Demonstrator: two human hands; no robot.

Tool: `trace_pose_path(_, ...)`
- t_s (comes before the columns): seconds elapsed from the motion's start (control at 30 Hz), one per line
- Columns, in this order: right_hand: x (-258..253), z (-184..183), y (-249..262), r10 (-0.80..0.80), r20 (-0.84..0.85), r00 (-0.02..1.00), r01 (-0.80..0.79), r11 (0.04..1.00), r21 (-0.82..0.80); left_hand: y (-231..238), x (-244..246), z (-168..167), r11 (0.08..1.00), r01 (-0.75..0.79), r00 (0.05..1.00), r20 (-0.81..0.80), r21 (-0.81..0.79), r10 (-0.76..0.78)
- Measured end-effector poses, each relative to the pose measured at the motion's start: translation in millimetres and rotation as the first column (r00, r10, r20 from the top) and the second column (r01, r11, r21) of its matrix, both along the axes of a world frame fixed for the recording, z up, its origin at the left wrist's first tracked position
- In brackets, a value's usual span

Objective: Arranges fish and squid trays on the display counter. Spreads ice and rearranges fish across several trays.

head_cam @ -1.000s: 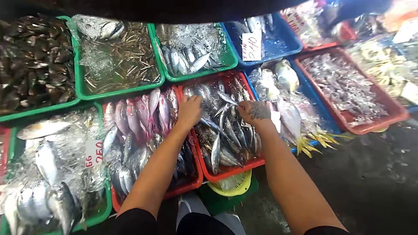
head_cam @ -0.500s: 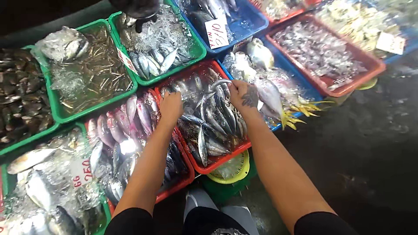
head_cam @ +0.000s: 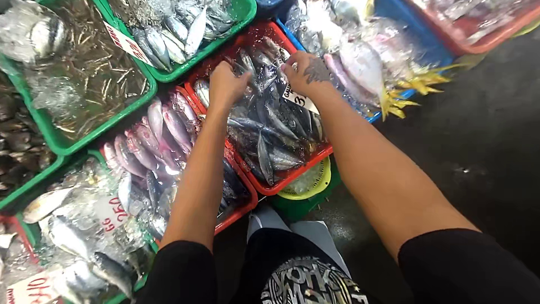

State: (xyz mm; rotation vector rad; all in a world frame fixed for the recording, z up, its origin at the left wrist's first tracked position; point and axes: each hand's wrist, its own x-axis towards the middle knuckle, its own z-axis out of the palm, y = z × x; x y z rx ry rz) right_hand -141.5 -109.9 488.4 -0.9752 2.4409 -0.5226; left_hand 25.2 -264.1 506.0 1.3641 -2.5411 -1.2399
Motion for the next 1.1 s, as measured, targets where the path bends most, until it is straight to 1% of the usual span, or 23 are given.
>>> trace_pose_path(0.07,10.9,2.7,-10.5,0.045,0.029,0.999,-0.046,0.997,0.064,7.9,4.1,-0.2,0.986,0.15,0.981,0.138,-0.074,-0.138)
trace_pose_path(0.1,23.5,0.6,-14.9,0.067,0.037,0.997,-0.07,0.992,0.105,13.8,11.7,1.3,0.968,0.23,0.951,0.237,-0.103,-0.201)
trace_pose_path(0.13,37.4,-2.4,-19.7,0.075,0.034,0.997,-0.08,0.985,0.151,20.8,22.4,4.2,0.948,0.293,0.912,0.333,-0.125,-0.238)
trace_pose_path(0.17,52.4,-2.6,-24.0,0.072,0.034,0.997,-0.078,0.977,0.201,28.8,35.9,7.4,0.939,0.315,0.881,0.412,-0.139,-0.234)
trace_pose_path(0.23,74.6,-4.6,-32.0,0.015,0.045,0.999,-0.027,0.96,0.277,42.8,64.7,8.9,0.947,0.261,0.854,0.501,-0.186,-0.137)
trace_pose_path(0.3,81.6,-10.9,-35.2,-0.057,0.027,0.998,0.049,0.968,0.245,46.9,85.7,-0.2,0.956,0.196,0.856,0.514,-0.218,-0.059)
trace_pose_path(0.33,80.5,-12.4,-33.9,-0.075,0.029,0.997,0.067,0.976,0.205,45.4,91.7,-7.0,0.959,0.186,0.858,0.511,-0.214,-0.052)
trace_pose_path(0.43,63.2,-6.5,-21.3,-0.072,0.055,0.996,0.07,0.997,0.037,39.1,103.5,-19.8,0.958,0.213,0.885,0.454,-0.193,-0.106)
trace_pose_path(0.5,36.9,3.6,-21.9,-0.058,0.025,0.998,0.059,0.998,-0.018,30.1,111.4,-21.9,0.955,0.263,0.917,0.345,-0.139,-0.202)
trace_pose_path(0.57,6.6,16.7,-33.3,-0.049,-0.038,0.998,0.049,0.999,0.009,24.0,116.9,-18.6,0.963,0.263,0.948,0.204,-0.064,-0.245)
trace_pose_path(0.63,-12.9,31.9,-49.5,-0.029,-0.081,0.996,0.034,0.998,0.059,22.3,118.9,-16.7,0.973,0.229,0.971,0.068,0.017,-0.23)
trace_pose_path(0.67,-14.9,36.7,-58.3,-0.011,-0.12,0.993,0.022,0.996,0.09,22.4,119.0,-17.9,0.978,0.202,0.979,0.007,0.055,-0.203)
trace_pose_path(0.7,-10.0,39.9,-65.9,0.033,-0.159,0.987,-0.011,0.991,0.134,23.1,117.9,-20.5,0.983,0.167,0.985,-0.047,0.077,-0.164)
trace_pose_path(0.73,-0.5,38.8,-71.7,0.115,-0.197,0.974,-0.081,0.982,0.173,25.2,115.7,-23.8,0.989,0.117,0.989,-0.104,0.093,-0.107)
trace_pose_path(0.77,11.2,33.3,-75.4,0.24,-0.221,0.945,-0.187,0.954,0.235,28.6,112.5,-27.3,0.993,0.059,0.987,-0.158,0.101,-0.042)
trace_pose_path(0.83,25.2,11.6,-76.1,0.482,-0.225,0.847,-0.395,0.852,0.342,34.3,104.1,-33.7,0.994,-0.025,0.973,-0.227,0.104,0.048)
trace_pose_path(0.87,24.8,2.5,-74.6,0.546,-0.229,0.805,-0.454,0.818,0.353,34.7,98.4,-34.7,0.994,-0.041,0.968,-0.242,0.104,0.065)
trace_pose_path(0.9,20.8,-2.7,-73.0,0.574,-0.237,0.784,-0.49,0.806,0.332,33.6,91.3,-33.6,0.994,-0.046,0.966,-0.249,0.104,0.071)
trace_pose_path(0.97,6.9,-2.4,-71.4,0.584,-0.236,0.777,-0.525,0.808,0.267,27.4,72.3,-29.8,0.995,-0.033,0.961,-0.27,0.092,0.057)
trace_pose_path(1.03,-7.2,-2.7,-67.7,0.551,-0.236,0.8,-0.528,0.834,0.159,19.2,49.0,-27.2,0.998,-0.015,0.958,-0.285,0.06,0.031)
trace_pose_path(1.1,-25.3,2.5,-64.7,0.475,-0.231,0.849,-0.481,0.876,0.033,9.0,17.5,-24.7,0.999,0.008,0.959,-0.285,0.031,0.002)
